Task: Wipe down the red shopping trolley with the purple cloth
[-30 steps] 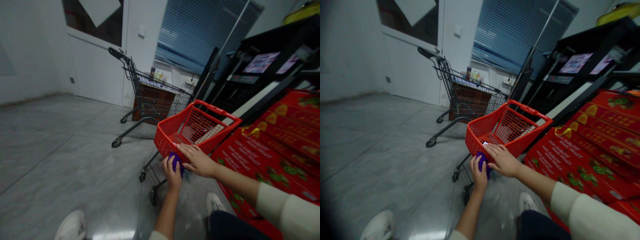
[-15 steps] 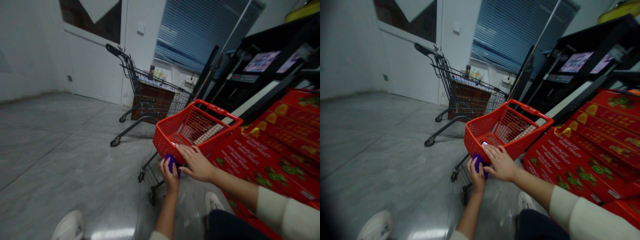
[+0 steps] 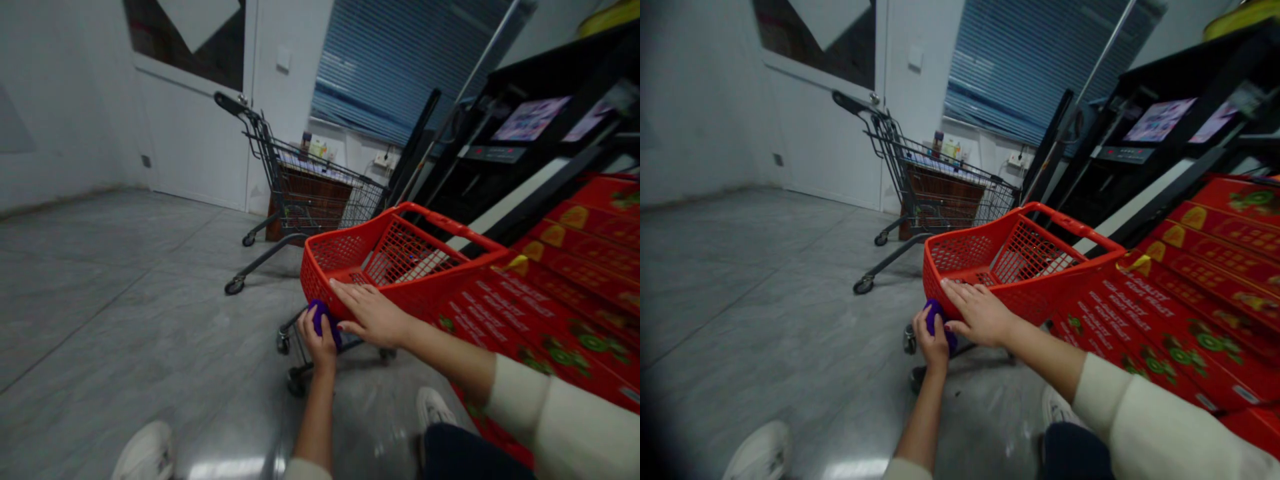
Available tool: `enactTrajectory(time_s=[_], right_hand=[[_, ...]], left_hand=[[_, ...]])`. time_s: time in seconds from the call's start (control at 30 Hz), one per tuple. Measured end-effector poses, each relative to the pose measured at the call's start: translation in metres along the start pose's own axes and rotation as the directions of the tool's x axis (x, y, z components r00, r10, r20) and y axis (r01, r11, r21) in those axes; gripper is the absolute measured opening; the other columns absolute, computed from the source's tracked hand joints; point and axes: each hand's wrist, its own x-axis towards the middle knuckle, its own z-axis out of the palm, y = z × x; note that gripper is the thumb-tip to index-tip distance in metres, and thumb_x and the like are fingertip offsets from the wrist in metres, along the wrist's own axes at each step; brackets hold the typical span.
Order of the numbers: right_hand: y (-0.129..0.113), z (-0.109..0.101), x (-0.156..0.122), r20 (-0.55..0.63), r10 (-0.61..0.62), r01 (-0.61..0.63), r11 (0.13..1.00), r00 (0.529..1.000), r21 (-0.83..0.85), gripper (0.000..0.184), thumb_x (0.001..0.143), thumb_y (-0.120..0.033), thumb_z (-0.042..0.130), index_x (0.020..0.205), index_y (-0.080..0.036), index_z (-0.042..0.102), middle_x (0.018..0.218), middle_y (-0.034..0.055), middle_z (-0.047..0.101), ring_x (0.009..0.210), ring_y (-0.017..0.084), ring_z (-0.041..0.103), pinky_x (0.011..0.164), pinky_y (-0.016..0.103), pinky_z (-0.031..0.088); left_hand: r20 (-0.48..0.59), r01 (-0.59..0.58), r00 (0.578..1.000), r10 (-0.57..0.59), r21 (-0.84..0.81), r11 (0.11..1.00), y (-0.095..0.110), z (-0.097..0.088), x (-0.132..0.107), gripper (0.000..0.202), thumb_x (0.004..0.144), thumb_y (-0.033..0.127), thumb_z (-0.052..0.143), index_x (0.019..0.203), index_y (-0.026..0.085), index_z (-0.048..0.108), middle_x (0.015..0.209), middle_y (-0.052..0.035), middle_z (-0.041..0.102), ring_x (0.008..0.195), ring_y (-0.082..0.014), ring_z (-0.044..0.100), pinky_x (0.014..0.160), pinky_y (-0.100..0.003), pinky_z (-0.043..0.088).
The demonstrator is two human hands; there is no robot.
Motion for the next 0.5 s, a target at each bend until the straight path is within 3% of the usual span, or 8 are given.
enactTrajectory(time_s=[0.07, 0.13, 0.3, 0.37, 0.5], right_hand=[[0.017, -0.006, -0.005, -0.009, -0.008, 0.008, 1.000, 1.000, -0.028, 0.067, 0.097, -0.050, 0.041, 0.155, -0.027, 0.019, 0.156, 0.0081, 0.034, 0.139, 0.028, 0.035, 0.109, 0.047, 0.031], [0.033, -0.008, -0.013, -0.047, 0.074, -0.076, 0.996, 0.996, -0.049, 0.057, 0.099, -0.043, 0.036, 0.153, -0.029, 0.026, 0.152, 0.0057, 0.042, 0.136, 0.026, 0.040, 0.107, 0.046, 0.033], [0.041, 0.003, -0.021, -0.095, 0.228, -0.235, 0.970, 0.969, -0.066, 0.054, 0.100, -0.031, 0.028, 0.154, -0.031, 0.023, 0.148, 0.0071, 0.048, 0.123, 0.025, 0.052, 0.097, 0.045, 0.040], [0.036, 0.007, -0.016, -0.098, 0.266, -0.275, 0.957, 0.959, -0.091, 0.054, 0.100, -0.029, 0.027, 0.154, -0.032, 0.023, 0.145, 0.0073, 0.051, 0.121, 0.026, 0.053, 0.095, 0.047, 0.040], [0.029, 0.006, -0.006, -0.063, 0.297, -0.303, 0.944, 0.953, -0.127, 0.056, 0.099, -0.025, 0.026, 0.154, -0.031, 0.020, 0.144, 0.0093, 0.052, 0.119, 0.029, 0.053, 0.095, 0.051, 0.040]], left_hand=[[-0.005, -0.020, 1.000, 0.020, 0.007, 1.000, 0.003, -0.001, -0.001, 0.030, 0.094, 0.038, 0.050, 0.114, 0.019, 0.062, 0.112, -0.0111, 0.059, 0.110, -0.0211, 0.055, 0.101, -0.040, 0.043], [0.008, -0.053, 0.999, 0.053, -0.003, 0.999, 0.012, 0.000, 0.010, 0.030, 0.094, 0.038, 0.051, 0.115, 0.020, 0.062, 0.112, -0.0107, 0.059, 0.109, -0.0207, 0.055, 0.101, -0.039, 0.043], [0.075, -0.192, 0.978, 0.192, -0.014, 0.981, 0.042, 0.011, 0.042, 0.031, 0.094, 0.038, 0.051, 0.118, 0.020, 0.061, 0.117, -0.0112, 0.057, 0.113, -0.0212, 0.052, 0.102, -0.039, 0.041], [0.073, -0.213, 0.975, 0.211, 0.025, 0.977, 0.040, 0.014, 0.037, 0.032, 0.094, 0.038, 0.052, 0.119, 0.020, 0.061, 0.118, -0.0120, 0.057, 0.114, -0.0223, 0.051, 0.103, -0.041, 0.040], [0.024, -0.133, 0.991, 0.132, 0.087, 0.987, 0.009, 0.015, 0.003, 0.033, 0.094, 0.039, 0.051, 0.119, 0.019, 0.060, 0.119, -0.0133, 0.056, 0.115, -0.0238, 0.050, 0.102, -0.044, 0.040]])
